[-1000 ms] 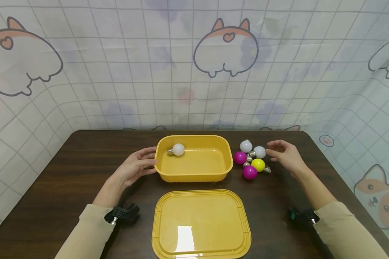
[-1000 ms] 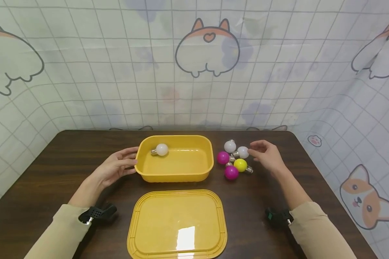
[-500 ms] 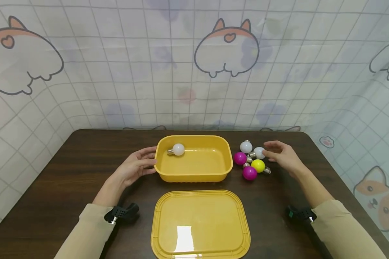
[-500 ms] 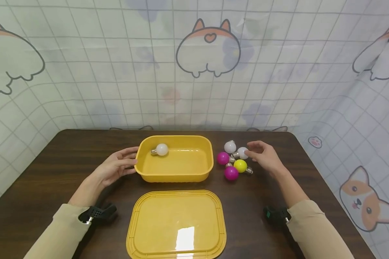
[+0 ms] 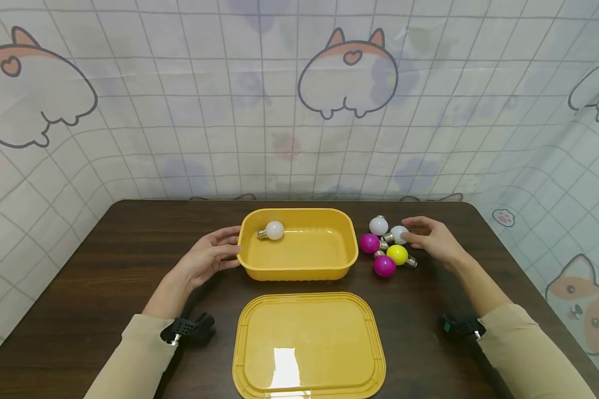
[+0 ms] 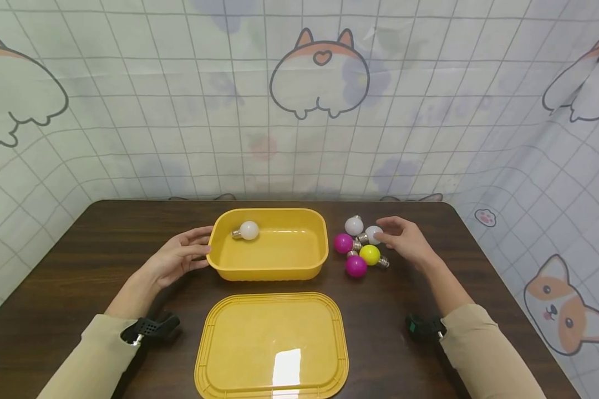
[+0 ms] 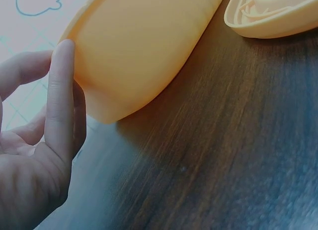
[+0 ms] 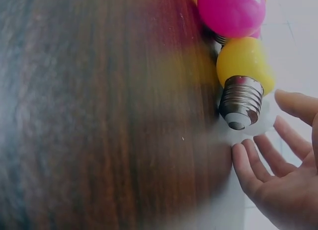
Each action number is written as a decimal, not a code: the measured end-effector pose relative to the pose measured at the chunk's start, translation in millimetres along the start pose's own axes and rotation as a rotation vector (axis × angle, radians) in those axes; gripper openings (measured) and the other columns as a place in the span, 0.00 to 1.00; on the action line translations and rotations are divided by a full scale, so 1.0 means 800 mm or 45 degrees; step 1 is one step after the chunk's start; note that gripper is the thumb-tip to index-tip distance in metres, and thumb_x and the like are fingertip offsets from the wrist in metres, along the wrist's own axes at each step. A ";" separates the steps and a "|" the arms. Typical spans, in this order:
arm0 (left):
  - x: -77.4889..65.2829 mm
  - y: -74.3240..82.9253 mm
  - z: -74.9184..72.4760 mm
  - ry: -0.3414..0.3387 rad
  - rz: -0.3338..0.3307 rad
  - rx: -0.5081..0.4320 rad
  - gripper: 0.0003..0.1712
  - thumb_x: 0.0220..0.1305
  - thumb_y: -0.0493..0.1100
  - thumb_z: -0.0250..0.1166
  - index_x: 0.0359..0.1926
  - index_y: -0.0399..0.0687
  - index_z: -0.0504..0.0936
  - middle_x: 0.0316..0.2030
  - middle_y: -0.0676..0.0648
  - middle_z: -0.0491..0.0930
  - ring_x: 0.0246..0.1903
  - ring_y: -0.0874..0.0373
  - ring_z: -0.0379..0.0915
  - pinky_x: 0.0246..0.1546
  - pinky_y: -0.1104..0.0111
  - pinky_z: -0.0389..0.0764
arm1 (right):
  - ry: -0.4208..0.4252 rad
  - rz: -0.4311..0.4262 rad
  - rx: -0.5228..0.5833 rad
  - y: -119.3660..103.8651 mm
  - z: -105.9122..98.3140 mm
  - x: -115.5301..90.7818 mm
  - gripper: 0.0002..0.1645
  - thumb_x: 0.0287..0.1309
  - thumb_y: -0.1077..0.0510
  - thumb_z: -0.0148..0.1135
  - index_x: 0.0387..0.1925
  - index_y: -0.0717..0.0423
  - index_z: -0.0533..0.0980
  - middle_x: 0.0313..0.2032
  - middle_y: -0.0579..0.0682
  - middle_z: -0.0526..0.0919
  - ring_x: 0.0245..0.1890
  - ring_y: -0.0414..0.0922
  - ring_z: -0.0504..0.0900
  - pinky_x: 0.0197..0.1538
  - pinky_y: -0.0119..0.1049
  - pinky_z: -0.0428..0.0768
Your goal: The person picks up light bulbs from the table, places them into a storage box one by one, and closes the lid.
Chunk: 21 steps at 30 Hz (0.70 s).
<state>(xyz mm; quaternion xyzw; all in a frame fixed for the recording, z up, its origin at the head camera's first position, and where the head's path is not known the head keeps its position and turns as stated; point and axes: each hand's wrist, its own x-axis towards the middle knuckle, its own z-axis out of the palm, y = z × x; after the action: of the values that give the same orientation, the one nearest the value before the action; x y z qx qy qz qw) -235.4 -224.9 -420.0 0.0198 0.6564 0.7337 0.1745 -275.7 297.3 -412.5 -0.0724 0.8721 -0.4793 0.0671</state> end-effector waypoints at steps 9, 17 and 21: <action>-0.001 -0.001 -0.001 -0.002 0.008 0.015 0.38 0.73 0.32 0.62 0.78 0.39 0.56 0.68 0.32 0.66 0.48 0.54 0.84 0.48 0.64 0.86 | 0.016 0.019 -0.065 0.002 0.005 -0.001 0.34 0.70 0.49 0.66 0.68 0.64 0.70 0.63 0.66 0.74 0.59 0.61 0.75 0.59 0.52 0.80; 0.001 0.000 -0.001 -0.012 0.022 -0.002 0.39 0.72 0.33 0.63 0.78 0.39 0.57 0.68 0.32 0.67 0.48 0.54 0.84 0.48 0.65 0.86 | 0.040 0.020 -0.070 0.000 0.008 0.000 0.34 0.67 0.52 0.70 0.66 0.65 0.71 0.62 0.67 0.75 0.61 0.63 0.75 0.64 0.58 0.75; 0.000 -0.004 -0.002 -0.019 0.019 -0.009 0.39 0.72 0.33 0.63 0.78 0.39 0.57 0.68 0.32 0.66 0.49 0.53 0.83 0.49 0.64 0.86 | 0.030 0.030 -0.059 0.000 0.008 0.000 0.34 0.66 0.52 0.70 0.65 0.66 0.71 0.62 0.67 0.75 0.62 0.63 0.74 0.65 0.60 0.73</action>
<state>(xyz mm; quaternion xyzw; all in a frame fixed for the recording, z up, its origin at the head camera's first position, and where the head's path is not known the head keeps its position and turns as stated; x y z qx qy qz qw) -234.8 -226.4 -423.0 0.0297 0.6523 0.7371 0.1741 -274.8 292.0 -416.1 -0.0580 0.8845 -0.4590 0.0606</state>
